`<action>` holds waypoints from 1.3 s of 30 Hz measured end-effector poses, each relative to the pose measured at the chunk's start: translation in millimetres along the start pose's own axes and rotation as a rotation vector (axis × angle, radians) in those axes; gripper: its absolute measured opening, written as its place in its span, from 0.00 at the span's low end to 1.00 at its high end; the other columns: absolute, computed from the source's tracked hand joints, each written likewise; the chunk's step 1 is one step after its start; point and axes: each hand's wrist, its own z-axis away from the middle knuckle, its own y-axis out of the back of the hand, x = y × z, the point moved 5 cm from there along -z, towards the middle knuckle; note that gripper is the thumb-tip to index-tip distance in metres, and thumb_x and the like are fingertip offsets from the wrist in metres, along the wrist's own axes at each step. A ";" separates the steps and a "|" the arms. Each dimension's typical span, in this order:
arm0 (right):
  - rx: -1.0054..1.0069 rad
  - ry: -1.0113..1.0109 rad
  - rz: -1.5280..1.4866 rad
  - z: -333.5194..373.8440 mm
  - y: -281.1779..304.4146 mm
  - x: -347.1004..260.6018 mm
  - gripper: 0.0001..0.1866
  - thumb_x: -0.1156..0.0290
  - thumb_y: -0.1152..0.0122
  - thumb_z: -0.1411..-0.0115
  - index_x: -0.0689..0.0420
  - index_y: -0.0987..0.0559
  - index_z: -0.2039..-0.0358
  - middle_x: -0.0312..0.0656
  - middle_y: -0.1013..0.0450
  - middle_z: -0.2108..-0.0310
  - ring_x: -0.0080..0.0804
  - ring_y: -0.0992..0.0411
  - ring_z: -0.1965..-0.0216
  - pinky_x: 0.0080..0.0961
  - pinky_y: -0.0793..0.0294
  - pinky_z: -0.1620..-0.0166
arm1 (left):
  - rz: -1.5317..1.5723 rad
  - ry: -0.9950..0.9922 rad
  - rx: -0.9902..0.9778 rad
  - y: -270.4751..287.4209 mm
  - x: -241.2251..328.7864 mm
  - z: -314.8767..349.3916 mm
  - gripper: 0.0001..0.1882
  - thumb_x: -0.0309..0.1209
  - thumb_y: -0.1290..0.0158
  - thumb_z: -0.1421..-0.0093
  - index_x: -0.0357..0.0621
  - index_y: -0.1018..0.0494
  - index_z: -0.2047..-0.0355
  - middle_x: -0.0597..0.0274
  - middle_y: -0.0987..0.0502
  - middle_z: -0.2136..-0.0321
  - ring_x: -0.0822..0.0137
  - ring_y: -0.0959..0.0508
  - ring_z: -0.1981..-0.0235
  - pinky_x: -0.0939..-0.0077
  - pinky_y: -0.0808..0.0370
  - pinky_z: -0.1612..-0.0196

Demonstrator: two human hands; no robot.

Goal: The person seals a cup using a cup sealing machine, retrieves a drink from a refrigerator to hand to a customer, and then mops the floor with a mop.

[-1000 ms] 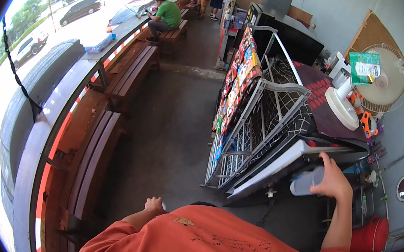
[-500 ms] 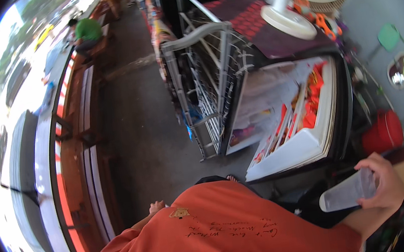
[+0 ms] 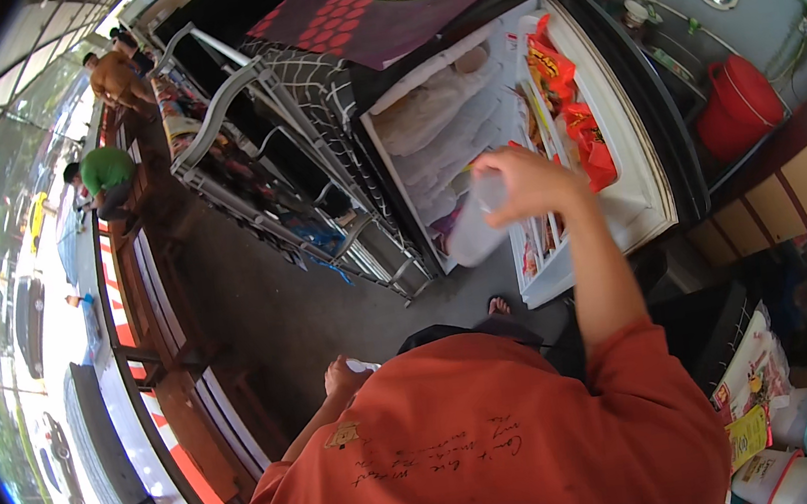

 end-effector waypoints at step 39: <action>0.311 -0.573 -1.180 -90.4 -63.5 289.2 0.19 0.62 0.27 0.54 0.59 0.21 0.65 0.38 0.24 0.73 0.25 0.25 0.76 0.22 0.28 0.81 | 2.144 0.262 0.448 203.7 418.6 -195.2 0.35 0.40 0.40 0.47 0.47 0.39 0.42 0.57 0.37 0.45 0.53 0.36 0.45 0.41 0.29 0.49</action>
